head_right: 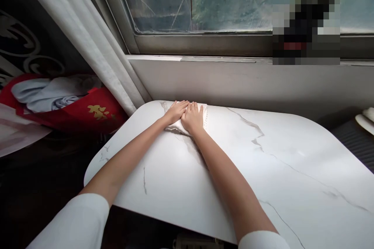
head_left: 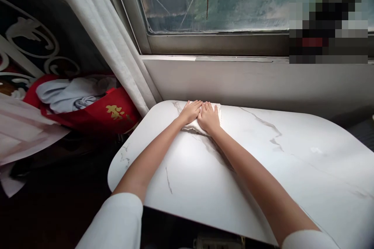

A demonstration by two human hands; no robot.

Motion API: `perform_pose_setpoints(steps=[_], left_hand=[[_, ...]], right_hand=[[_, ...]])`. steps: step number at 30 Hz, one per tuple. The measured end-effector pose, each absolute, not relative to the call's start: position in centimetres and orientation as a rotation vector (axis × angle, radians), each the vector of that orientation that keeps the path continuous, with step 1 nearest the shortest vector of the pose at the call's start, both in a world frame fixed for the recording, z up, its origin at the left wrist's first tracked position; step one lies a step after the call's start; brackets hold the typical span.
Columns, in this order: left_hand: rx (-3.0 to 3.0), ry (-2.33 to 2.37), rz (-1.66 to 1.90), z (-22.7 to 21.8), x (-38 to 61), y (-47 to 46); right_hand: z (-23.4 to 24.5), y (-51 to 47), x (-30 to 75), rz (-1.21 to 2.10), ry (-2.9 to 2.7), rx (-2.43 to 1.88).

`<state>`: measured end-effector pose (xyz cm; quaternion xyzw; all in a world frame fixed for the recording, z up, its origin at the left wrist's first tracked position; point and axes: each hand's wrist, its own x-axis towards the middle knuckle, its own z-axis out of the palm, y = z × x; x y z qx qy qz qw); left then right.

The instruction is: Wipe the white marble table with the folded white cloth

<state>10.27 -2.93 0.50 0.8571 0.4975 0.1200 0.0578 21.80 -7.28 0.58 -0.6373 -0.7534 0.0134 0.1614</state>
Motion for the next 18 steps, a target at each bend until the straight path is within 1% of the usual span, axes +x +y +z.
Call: perform_pose_setpoints(steps=[5,9,12,18], left_hand=[[2.606,1.531,0.360,0.5,7.8,-0.8],[2.631,1.577,0.336,0.6,4.8,-2.7],[2.653,1.559,0.317,0.7,2.3,-6.4],[2.646,1.528,0.342,1.2,-3.3,-17.6]], right_hand=[[0.7,-5.2,19.3,0.057,-2.146,-1.804],[0.7,-6.8,16.8,0.099,-2.163,-1.713],[0.7,-10.5,14.9,0.173,-2.175,-1.636],[1.4,-20.4,11.4,0.447,-2.267,-1.383]])
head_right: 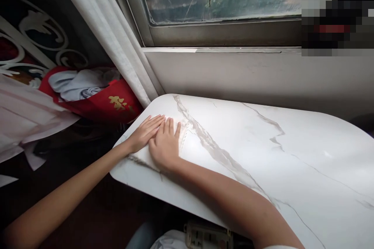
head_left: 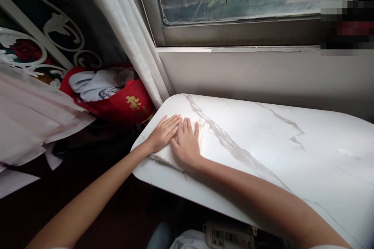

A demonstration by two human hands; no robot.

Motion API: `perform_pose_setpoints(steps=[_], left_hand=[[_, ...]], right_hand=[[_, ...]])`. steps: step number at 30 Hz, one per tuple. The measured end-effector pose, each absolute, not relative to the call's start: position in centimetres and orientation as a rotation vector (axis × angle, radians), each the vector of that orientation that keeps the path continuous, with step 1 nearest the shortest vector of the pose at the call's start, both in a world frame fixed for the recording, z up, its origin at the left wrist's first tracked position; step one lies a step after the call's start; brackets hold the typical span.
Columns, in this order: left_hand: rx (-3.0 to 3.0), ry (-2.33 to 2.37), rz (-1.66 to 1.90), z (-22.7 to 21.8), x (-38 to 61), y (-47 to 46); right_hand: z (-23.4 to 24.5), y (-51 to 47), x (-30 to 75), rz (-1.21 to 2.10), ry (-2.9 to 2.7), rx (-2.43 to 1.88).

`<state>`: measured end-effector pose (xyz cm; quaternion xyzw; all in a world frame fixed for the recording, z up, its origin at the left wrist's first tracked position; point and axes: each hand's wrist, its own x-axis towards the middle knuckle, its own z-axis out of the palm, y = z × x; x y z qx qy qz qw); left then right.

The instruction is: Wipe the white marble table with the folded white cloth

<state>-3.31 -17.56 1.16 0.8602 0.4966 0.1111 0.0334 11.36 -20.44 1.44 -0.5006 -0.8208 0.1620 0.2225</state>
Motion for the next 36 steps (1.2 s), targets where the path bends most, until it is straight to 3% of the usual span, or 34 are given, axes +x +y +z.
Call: perform_pose_setpoints(steps=[5,9,25,36], left_hand=[[2.565,1.636,0.321,1.5,-7.3,-23.7],[2.534,1.712,0.347,1.3,-8.9,-23.2],[2.497,1.746,0.399,0.5,-3.3,0.7],[2.551,1.708,0.542,0.3,-2.0,-5.3]], right_hand=[[2.1,-24.9,8.5,0.582,-2.333,-1.200],[2.0,-23.5,7.3,0.563,-2.397,-1.124],[0.4,-2.9,10.2,0.198,-2.270,-1.451],[0.5,-8.2,12.1,0.191,-2.292,-1.438]])
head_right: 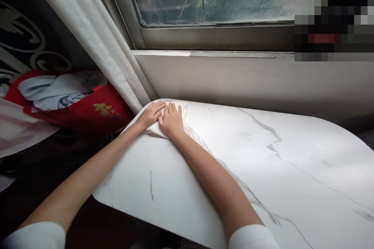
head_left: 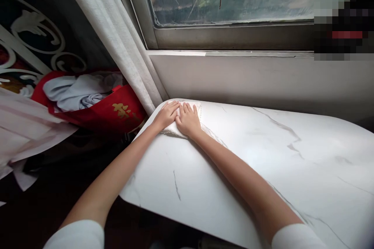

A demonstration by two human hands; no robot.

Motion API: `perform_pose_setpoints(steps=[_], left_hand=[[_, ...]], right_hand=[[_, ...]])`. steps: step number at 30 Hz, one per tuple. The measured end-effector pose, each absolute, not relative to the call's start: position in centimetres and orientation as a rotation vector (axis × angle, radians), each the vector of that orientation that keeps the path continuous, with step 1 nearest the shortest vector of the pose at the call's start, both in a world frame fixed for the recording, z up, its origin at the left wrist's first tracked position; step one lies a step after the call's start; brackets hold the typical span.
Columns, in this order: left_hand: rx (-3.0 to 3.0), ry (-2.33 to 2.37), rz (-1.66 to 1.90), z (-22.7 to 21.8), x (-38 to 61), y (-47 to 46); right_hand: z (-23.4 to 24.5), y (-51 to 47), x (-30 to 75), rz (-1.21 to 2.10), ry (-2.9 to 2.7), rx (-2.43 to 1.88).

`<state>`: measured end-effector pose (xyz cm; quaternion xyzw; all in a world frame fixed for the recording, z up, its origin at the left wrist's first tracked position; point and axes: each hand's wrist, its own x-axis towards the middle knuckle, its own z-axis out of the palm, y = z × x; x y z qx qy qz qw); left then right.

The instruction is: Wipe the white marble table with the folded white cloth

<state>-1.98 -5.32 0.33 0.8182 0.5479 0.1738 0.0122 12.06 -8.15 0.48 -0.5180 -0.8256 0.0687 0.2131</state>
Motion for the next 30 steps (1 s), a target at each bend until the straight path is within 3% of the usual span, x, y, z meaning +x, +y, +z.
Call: perform_pose_setpoints(steps=[10,14,21,25,30], left_hand=[[2.539,1.648,0.459,0.6,3.0,-24.0],[2.603,1.529,0.356,0.8,4.6,-26.5],[2.699,1.275,-0.069,2.1,6.7,-15.8],[2.793,1.368,0.065,1.6,10.2,-7.9],[2.736,1.607,0.206,0.5,15.3,-3.2]], right_hand=[[2.0,-23.8,19.8,0.587,-2.513,-1.154],[2.7,-26.5,22.4,0.781,-2.558,-1.156],[1.6,-18.3,23.3,0.571,-2.425,-1.431],[0.8,-11.1,25.3,0.283,-2.331,-1.607],[0.7,-5.1,29.7,0.170,-2.421,-1.565]])
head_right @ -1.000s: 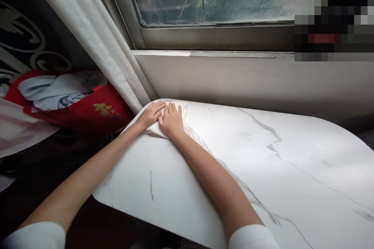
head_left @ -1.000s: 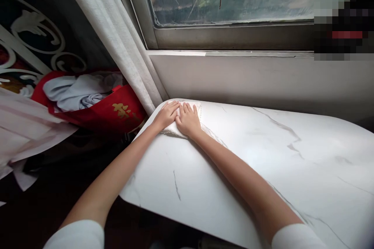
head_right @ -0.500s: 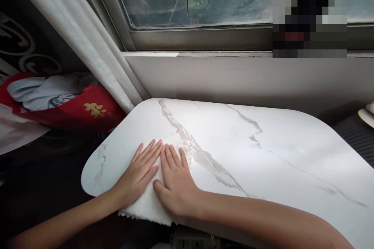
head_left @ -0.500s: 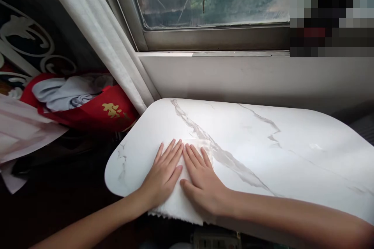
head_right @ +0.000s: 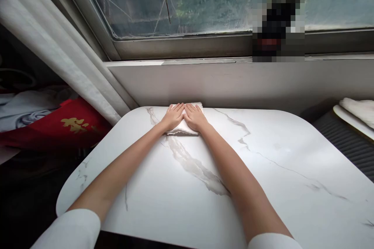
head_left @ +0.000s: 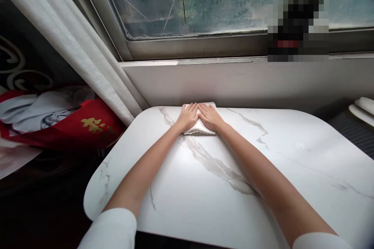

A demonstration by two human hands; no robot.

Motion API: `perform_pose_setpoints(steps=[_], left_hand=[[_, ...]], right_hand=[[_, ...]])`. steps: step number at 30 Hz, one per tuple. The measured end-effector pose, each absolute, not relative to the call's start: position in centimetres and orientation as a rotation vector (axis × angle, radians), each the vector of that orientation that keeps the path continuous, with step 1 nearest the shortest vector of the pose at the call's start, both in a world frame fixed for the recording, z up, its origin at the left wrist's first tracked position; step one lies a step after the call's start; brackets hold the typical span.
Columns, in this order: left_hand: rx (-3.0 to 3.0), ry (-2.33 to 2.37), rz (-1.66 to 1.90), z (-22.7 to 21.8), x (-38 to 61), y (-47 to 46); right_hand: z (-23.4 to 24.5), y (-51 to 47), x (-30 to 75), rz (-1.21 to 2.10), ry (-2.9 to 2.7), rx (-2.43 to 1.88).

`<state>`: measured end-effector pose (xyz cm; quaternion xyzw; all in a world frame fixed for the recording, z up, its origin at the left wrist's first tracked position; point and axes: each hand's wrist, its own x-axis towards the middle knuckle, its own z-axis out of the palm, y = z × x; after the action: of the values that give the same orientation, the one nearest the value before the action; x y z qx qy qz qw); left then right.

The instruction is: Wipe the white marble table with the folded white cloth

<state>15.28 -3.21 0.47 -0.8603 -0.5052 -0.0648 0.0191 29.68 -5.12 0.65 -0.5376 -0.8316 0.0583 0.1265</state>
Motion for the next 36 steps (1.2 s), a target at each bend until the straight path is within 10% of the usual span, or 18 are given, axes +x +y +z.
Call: perform_pose_setpoints(steps=[25,36], left_hand=[[-3.043,-1.323,-0.304,1.5,16.2,-29.2],[-2.866,-1.460,-0.396,0.7,22.9,-15.3]], right_hand=[[1.0,-32.2,33.7,0.004,-2.539,-1.361],[0.5,-18.0,36.8,0.116,-2.334,-1.762]])
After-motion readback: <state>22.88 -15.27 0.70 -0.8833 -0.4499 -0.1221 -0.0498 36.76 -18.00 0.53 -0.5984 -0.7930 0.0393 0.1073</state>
